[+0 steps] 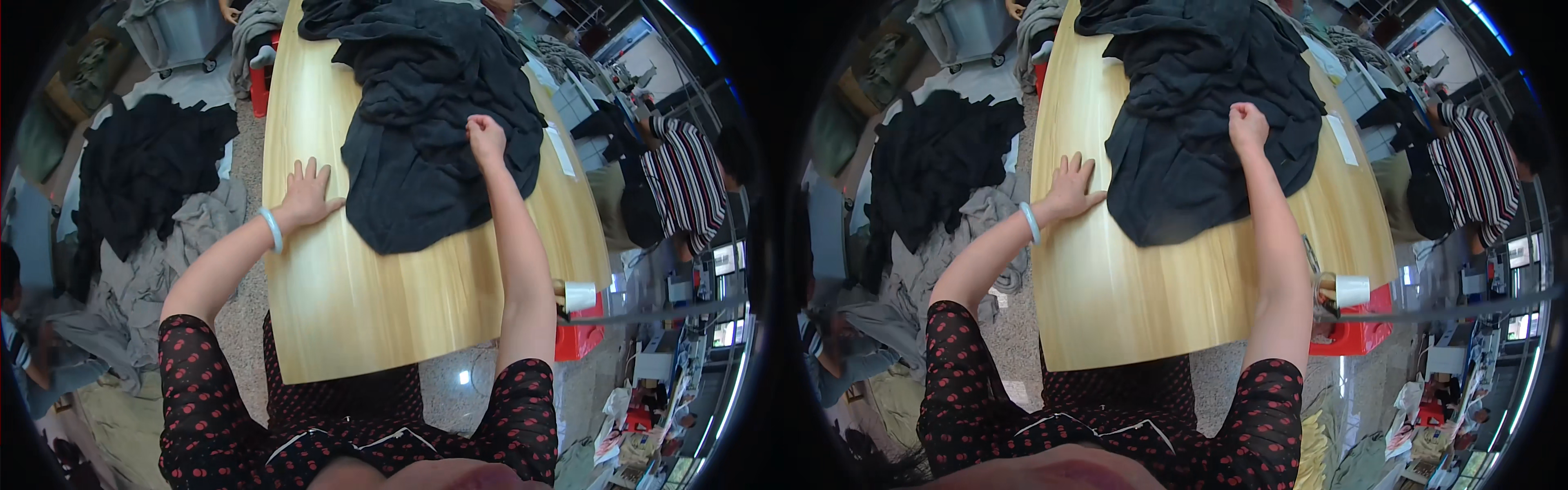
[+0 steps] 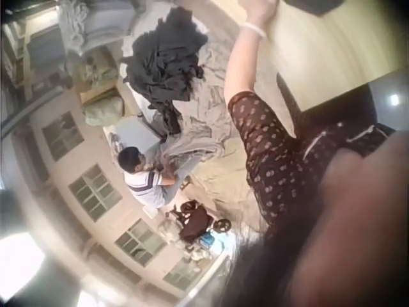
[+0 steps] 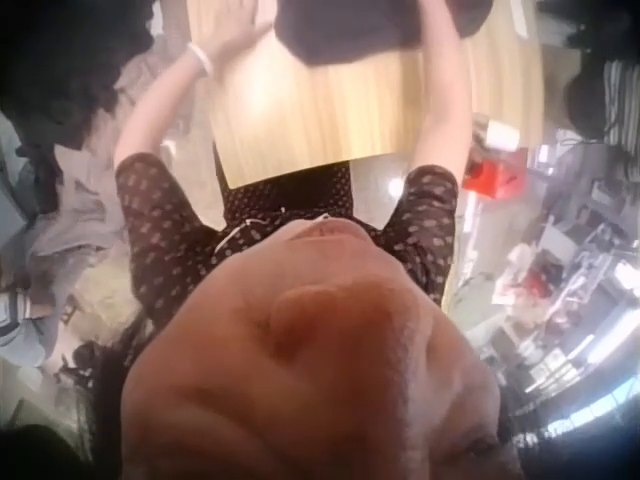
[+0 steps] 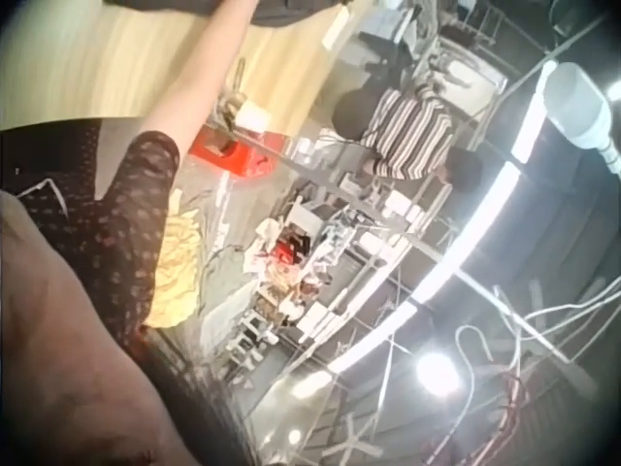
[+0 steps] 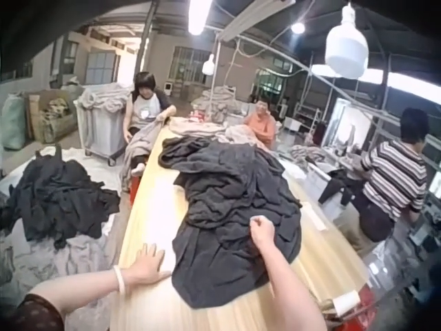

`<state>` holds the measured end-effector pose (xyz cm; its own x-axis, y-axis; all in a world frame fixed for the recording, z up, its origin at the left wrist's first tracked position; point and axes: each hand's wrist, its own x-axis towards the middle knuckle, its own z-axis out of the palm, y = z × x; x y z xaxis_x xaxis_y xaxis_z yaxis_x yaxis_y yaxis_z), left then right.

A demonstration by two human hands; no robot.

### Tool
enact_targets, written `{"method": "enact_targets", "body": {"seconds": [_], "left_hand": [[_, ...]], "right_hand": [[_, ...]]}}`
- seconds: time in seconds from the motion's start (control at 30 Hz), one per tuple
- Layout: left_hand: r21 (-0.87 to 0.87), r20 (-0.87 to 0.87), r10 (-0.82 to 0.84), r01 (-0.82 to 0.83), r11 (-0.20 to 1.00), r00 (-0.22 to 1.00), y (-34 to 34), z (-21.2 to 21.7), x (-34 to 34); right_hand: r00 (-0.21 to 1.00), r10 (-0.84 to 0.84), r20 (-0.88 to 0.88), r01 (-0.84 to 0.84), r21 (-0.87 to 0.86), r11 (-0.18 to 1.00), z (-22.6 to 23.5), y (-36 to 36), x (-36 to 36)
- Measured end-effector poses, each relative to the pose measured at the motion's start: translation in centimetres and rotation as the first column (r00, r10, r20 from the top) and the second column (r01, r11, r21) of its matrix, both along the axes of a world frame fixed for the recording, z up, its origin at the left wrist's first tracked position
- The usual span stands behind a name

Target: Inspecting and sorting finished dark garments in a factory environment.

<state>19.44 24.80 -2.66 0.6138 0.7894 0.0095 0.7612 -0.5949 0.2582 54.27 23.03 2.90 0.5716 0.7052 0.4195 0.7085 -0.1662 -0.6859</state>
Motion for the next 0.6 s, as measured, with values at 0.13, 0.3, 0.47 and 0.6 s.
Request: {"method": "enact_targets", "body": {"seconds": [0.13, 0.3, 0.47, 0.6], "left_hand": [[0.139, 0.069, 0.089, -0.098, 0.985, 0.994, -0.8, -2.2, 2.1], [0.196, 0.063, 0.156, -0.166, 0.966, 0.986, -0.3, -2.6, 3.2], [0.215, 0.202, 0.103, -0.147, 0.966, 0.974, -1.0, -2.2, 4.1], [0.224, 0.223, 0.113, -0.164, 0.961, 0.968, -2.5, -0.9, 2.6]], "right_hand": [[0.960, -0.115, 0.254, 0.099, 0.078, 0.992, 0.7, 7.5, 2.3], [0.979, 0.005, 0.204, -0.048, 0.209, 0.977, 0.9, 14.5, 0.8], [0.957, 0.178, -0.229, -0.144, 0.156, 0.977, 1.2, 13.9, 0.3], [0.552, 0.545, -0.631, -0.424, 0.350, 0.835, 3.4, 4.9, -7.6]]}}
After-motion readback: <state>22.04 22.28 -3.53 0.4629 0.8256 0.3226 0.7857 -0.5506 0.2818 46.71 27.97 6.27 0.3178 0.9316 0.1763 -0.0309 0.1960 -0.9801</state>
